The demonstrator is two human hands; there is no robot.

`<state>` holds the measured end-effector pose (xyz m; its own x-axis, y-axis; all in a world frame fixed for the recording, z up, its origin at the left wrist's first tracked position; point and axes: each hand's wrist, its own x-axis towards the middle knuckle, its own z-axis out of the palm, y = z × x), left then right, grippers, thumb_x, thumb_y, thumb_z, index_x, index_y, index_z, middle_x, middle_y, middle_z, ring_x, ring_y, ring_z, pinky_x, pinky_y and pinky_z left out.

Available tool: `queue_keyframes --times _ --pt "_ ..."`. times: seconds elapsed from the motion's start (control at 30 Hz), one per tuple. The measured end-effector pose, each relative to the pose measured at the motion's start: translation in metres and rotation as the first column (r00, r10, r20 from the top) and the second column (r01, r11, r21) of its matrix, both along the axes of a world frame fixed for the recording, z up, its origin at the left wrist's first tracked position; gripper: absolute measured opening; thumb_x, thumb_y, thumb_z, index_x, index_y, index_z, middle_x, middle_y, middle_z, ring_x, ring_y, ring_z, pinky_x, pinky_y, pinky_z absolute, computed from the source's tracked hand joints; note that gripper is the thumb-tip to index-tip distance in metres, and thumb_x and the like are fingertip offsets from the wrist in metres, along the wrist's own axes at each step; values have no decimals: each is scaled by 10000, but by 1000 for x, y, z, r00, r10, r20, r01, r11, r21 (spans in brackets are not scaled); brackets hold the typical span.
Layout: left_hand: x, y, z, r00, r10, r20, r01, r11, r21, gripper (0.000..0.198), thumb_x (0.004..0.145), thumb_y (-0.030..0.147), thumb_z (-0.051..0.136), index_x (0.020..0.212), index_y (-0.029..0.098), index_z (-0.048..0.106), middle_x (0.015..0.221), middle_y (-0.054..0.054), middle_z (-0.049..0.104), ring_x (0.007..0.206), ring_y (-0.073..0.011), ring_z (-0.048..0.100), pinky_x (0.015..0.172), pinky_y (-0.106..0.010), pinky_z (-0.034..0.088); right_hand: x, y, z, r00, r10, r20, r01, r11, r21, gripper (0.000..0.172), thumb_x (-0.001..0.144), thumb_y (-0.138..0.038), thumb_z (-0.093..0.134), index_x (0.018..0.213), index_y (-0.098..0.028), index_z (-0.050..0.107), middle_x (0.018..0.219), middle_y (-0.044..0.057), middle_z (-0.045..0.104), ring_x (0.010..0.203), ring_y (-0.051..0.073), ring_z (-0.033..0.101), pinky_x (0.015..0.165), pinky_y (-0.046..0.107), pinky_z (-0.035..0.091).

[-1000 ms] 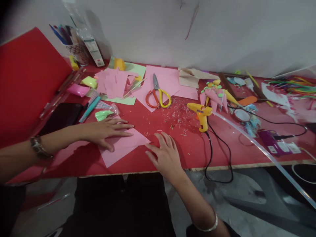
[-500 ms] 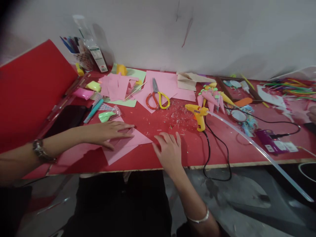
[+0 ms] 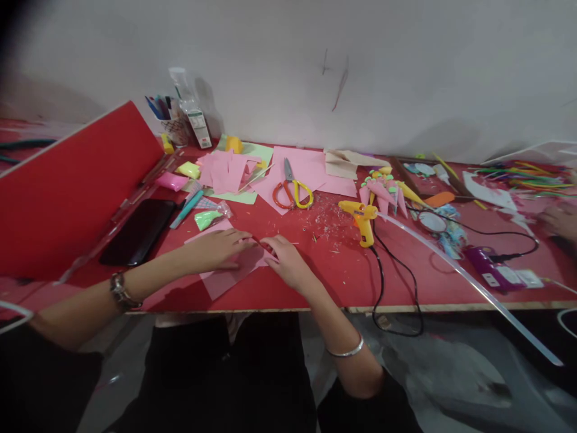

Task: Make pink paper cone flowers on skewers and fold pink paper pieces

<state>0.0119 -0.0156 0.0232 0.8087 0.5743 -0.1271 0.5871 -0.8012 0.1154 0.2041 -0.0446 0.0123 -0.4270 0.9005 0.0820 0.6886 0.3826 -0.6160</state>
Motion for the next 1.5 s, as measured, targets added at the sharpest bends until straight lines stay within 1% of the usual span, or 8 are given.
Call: queue_keyframes --times 0.27,0.47,0.7,0.83,1.0,1.17,1.37,1.5 --pt "2 -6 -6 955 160 249 -113 975 -193 725 685 111 512 1308 161 144 1251 -168 329 984 -214 499 748 -294 445 9 -3 -2 995 25 -92 -28 999 -32 603 719 -295 555 1256 -153 321 1021 106 550 864 173 532 788 369 429" --pt "3 0 0 834 346 429 -247 931 -270 717 794 219 425 1335 189 -45 1209 -170 411 993 -201 502 778 -319 437 8 -8 9 990 141 0 -141 989 41 525 769 -274 497 1260 -180 339 1196 109 483 1019 180 491 848 349 411" --pt "-7 14 18 795 435 422 -259 873 -413 576 850 280 333 1344 208 48 1062 -148 557 766 -137 582 628 -281 460 -2 1 28 971 -8 241 -70 947 312 307 796 -87 376 1025 -161 566 932 74 596 882 156 548 753 274 426" --pt "-6 6 37 743 363 562 -404 913 -55 362 804 290 434 1131 137 461 1048 -122 553 804 -145 561 683 -284 441 -8 13 36 963 6 268 -103 932 348 203 816 -170 409 883 -151 599 846 66 611 788 145 553 673 238 403" --pt "2 -9 51 928 128 351 -263 891 371 299 829 305 384 659 161 584 604 -6 598 579 -122 536 573 -262 376 -15 28 47 966 197 165 -237 931 277 179 800 -145 406 684 -141 542 646 12 551 609 100 475 581 205 341" --pt "8 -12 42 942 -26 336 -224 695 683 285 793 195 374 561 157 535 431 27 540 404 -90 455 503 -245 327 -18 30 58 943 333 23 -332 926 182 247 796 -168 376 552 -157 412 516 -43 398 484 63 337 495 190 260" --pt "0 -9 38 917 -253 309 -135 532 836 271 741 145 403 483 183 478 362 64 474 349 -70 365 454 -218 293 -12 18 62 932 358 -51 -354 932 81 307 825 -252 358 532 -170 321 504 -58 307 479 54 282 489 190 241" --pt "-18 -5 37 933 -175 316 -149 610 778 258 706 125 395 474 189 487 340 66 443 342 -68 331 460 -209 297 3 16 65 946 324 -20 -323 944 68 327 832 -284 356 529 -171 315 510 -55 301 488 56 282 494 194 239"
